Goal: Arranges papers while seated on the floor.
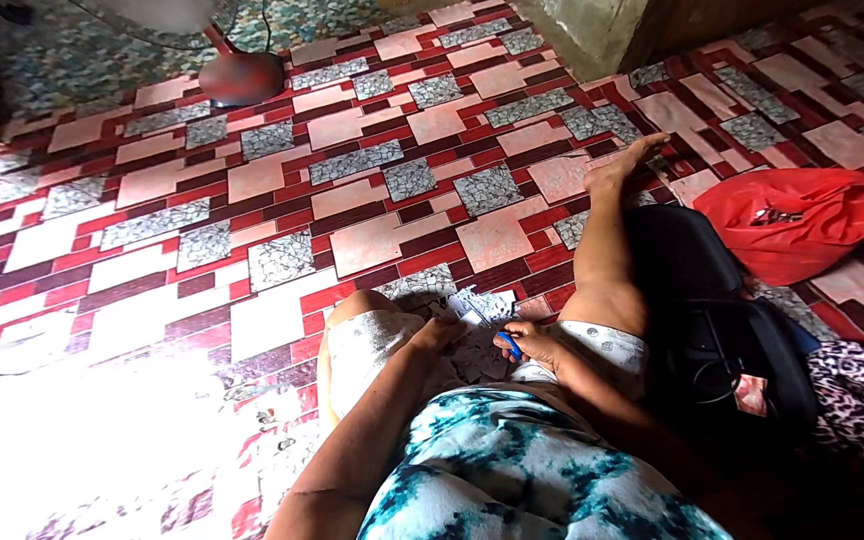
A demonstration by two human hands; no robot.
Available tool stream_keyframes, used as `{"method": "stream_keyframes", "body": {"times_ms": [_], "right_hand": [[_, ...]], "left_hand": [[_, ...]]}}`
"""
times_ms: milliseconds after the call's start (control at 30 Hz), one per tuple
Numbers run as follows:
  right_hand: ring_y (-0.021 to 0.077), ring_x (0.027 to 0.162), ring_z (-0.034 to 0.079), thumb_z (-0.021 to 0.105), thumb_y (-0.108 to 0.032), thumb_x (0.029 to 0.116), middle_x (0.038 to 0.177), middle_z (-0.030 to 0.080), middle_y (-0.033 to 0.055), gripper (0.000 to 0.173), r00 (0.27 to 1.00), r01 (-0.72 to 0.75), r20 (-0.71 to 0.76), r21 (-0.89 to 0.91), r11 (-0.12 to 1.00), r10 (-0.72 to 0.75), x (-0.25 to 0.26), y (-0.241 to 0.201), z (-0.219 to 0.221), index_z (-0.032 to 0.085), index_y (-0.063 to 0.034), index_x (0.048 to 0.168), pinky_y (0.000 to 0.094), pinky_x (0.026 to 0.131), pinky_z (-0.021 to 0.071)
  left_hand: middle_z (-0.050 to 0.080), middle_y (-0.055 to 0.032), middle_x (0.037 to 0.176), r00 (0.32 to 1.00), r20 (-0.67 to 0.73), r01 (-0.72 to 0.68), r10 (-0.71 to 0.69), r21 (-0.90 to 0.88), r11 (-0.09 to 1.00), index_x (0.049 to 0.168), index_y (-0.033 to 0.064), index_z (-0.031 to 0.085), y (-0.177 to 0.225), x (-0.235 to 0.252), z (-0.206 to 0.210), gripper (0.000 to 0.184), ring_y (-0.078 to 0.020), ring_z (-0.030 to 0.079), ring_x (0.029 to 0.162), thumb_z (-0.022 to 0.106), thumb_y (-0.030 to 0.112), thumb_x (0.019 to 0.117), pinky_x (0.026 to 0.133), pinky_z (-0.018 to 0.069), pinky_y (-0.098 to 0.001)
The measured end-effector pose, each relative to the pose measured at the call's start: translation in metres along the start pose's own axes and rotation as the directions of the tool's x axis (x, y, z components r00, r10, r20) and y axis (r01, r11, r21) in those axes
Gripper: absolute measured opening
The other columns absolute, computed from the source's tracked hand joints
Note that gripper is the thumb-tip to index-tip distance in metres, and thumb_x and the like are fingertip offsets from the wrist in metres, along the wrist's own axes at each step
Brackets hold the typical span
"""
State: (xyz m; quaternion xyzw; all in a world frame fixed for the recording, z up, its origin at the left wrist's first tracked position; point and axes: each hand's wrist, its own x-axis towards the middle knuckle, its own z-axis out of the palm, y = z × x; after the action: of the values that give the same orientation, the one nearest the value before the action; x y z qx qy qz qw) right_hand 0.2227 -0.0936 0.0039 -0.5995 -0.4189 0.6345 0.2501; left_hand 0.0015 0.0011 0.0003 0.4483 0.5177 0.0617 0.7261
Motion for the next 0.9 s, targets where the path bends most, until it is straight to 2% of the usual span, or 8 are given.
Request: {"method": "stream_keyframes", "body": {"times_ms": [167,433,567,667,800,900], "right_hand": [[0.0028,0.06,0.057,0.066,-0.029,0.1005,0.077,0.066,-0.0018,0.025,1.0,0.014,-0.003,0.001,1.0,-0.014,0.0006,0.0014,-0.0003,0.063,-0.0052,0.108,0.0175,0.052,0.0417],[0.0027,0.062,0.057,0.068,-0.025,0.0991,0.079,0.066,-0.0021,0.024,0.999,0.045,0.009,-0.001,0.999,-0.045,0.0008,0.0024,0.0002,0.065,-0.0042,0.109,0.0183,0.055,0.0434],[0.0039,0.064,0.059,0.071,-0.013,0.0959,0.083,0.065,0.0014,0.024,0.996,0.086,-0.026,0.009,0.996,-0.086,-0.0017,0.0022,0.0021,0.064,0.0029,0.112,0.0194,0.061,0.0503],[0.0044,0.067,0.06,0.071,-0.01,0.0948,0.089,0.067,0.0043,0.028,0.995,0.094,-0.037,0.0,0.996,-0.093,-0.0014,0.0032,0.0021,0.063,0.0048,0.116,0.0201,0.064,0.052],[0.0037,0.063,0.058,0.067,-0.024,0.0996,0.081,0.066,-0.0004,0.026,0.999,0.033,-0.014,0.007,0.999,-0.032,-0.0007,0.0011,0.0,0.063,-0.0024,0.115,0.0188,0.055,0.0448],[0.003,0.062,0.057,0.065,-0.03,0.1011,0.079,0.066,-0.0019,0.027,1.0,0.011,0.027,-0.024,1.0,-0.01,0.0011,0.0012,-0.0007,0.063,-0.0054,0.112,0.0183,0.053,0.0419]], "left_hand": [[0.063,-0.0018,0.075,1.0,-0.018,-0.001,0.001,-0.009,1.0,0.114,0.0017,0.06,0.0017,-0.0008,0.0013,0.019,-0.0059,0.055,0.053,0.053,0.018,0.108,0.049,0.0462,-0.0184],[0.062,-0.0014,0.076,1.0,0.008,-0.003,0.003,0.02,1.0,0.114,0.0022,0.059,-0.0002,0.0014,0.0023,0.018,-0.0055,0.054,0.054,0.052,0.018,0.1084,0.05,0.0459,-0.0185],[0.062,-0.0004,0.074,1.0,0.01,-0.016,0.016,0.009,1.0,0.112,0.002,0.061,-0.0007,0.001,0.0021,0.018,-0.0048,0.053,0.054,0.053,0.017,0.1077,0.05,0.0448,-0.0181],[0.062,-0.0006,0.075,1.0,0.004,-0.014,0.014,-0.003,1.0,0.113,0.0021,0.061,-0.0005,0.0005,0.0019,0.018,-0.0051,0.054,0.054,0.053,0.017,0.1077,0.05,0.0456,-0.0182],[0.062,-0.0011,0.075,1.0,-0.004,-0.012,0.012,-0.006,1.0,0.114,0.0015,0.061,-0.0005,0.001,0.0016,0.018,-0.0054,0.054,0.053,0.053,0.017,0.1077,0.05,0.0455,-0.0184],[0.063,-0.0015,0.075,1.0,-0.005,-0.013,0.013,-0.011,1.0,0.115,0.0018,0.06,-0.0011,0.0016,0.0011,0.019,-0.0057,0.054,0.054,0.052,0.017,0.1081,0.05,0.0461,-0.0185]]}}
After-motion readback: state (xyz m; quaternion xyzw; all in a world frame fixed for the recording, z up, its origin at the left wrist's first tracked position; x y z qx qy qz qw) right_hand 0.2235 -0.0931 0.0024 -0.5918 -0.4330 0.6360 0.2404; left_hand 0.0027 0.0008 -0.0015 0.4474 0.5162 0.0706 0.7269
